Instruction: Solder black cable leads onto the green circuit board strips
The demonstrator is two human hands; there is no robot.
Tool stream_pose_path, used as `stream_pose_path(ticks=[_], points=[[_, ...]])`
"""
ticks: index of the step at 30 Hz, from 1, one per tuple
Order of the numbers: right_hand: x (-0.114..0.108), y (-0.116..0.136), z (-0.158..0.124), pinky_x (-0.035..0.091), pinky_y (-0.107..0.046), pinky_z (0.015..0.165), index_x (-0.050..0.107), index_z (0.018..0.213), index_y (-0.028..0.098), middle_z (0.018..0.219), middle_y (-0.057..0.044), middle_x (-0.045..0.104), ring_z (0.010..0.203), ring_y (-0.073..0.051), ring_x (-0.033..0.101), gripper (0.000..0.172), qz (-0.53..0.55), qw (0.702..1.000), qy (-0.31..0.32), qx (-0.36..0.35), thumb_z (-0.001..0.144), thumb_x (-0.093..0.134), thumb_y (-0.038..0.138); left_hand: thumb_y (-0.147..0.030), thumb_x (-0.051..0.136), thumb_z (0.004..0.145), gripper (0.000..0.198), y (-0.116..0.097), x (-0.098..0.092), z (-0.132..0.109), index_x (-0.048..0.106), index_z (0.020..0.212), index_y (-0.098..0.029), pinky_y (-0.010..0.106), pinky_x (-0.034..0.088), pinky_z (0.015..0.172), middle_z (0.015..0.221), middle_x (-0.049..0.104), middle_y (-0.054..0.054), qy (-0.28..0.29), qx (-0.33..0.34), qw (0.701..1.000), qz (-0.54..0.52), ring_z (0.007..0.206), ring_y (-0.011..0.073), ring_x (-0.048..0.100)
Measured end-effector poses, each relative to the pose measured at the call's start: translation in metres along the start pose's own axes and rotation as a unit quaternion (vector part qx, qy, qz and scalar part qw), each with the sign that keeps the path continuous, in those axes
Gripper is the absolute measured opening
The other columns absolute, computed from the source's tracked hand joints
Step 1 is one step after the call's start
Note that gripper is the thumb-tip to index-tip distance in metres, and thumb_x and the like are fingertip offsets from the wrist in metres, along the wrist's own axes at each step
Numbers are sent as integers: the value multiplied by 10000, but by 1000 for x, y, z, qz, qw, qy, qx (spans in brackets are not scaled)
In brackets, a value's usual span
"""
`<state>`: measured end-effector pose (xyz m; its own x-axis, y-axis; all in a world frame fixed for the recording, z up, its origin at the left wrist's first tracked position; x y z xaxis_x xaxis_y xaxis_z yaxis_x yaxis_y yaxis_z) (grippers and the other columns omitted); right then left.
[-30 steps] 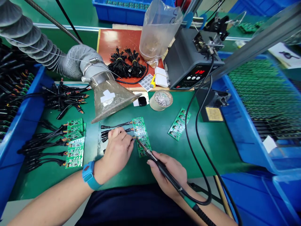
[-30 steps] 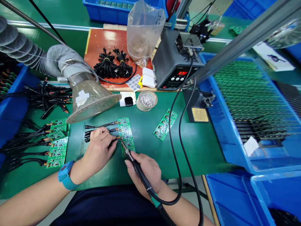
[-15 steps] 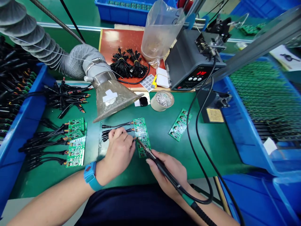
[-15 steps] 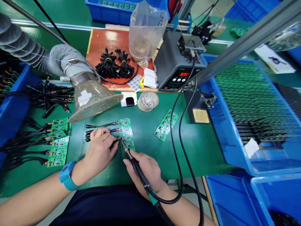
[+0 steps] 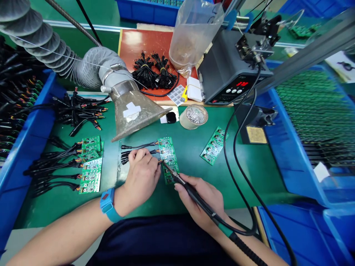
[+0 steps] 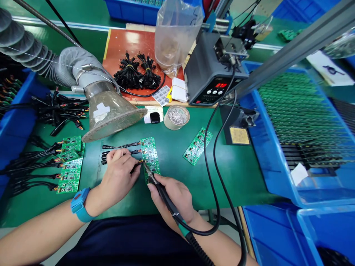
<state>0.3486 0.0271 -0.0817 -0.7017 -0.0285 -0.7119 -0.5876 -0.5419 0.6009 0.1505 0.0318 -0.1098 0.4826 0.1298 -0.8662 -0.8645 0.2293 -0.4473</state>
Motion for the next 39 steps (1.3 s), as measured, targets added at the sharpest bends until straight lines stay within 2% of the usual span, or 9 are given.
stream_pose_path(ticks=[10,15,22,29,39], points=[[-3,1,2,670,-274,714,693,1104,202,870,-42,795,692,-188,780,146,-2,999,19,31,992,657,287,-135,575,951,196,-1,-3,0,629,770,-185,533,369,967,781,635,61,5,-3,1000,8,997,291,565],[-3,1,3,669,-272,749,679,1114,195,900,-47,796,719,-179,781,141,-1,1000,21,14,987,667,255,-123,584,938,211,-1,-3,2,647,747,-186,539,359,984,741,627,50,-2,10,1000,11,991,289,565],[-2,3,7,664,-258,758,664,1104,184,901,-50,794,732,-173,781,124,-2,1000,22,-16,982,665,204,-115,561,943,251,0,-4,5,628,710,-179,512,369,914,709,609,43,12,8,1000,13,897,265,551],[-10,5,4,663,-281,743,672,1098,196,877,-43,800,727,-194,785,151,-32,998,8,55,997,655,306,-95,583,908,229,-1,-5,7,615,703,-191,499,364,887,709,605,44,20,4,1000,18,889,269,539],[-8,3,5,661,-280,732,669,1086,196,860,-40,793,700,-189,778,133,-3,999,20,50,996,651,292,-107,595,918,229,-1,-4,7,618,697,-164,492,387,872,724,616,54,12,8,999,34,910,272,557]])
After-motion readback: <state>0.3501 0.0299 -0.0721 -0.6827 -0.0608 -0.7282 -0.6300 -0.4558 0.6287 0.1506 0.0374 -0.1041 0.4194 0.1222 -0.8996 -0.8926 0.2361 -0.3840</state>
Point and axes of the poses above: each hand's wrist, its own z-axis towards the middle knuckle, its own x-axis out of the palm, y = z × x, the point moved 1 cm from there along z, towards the middle knuckle
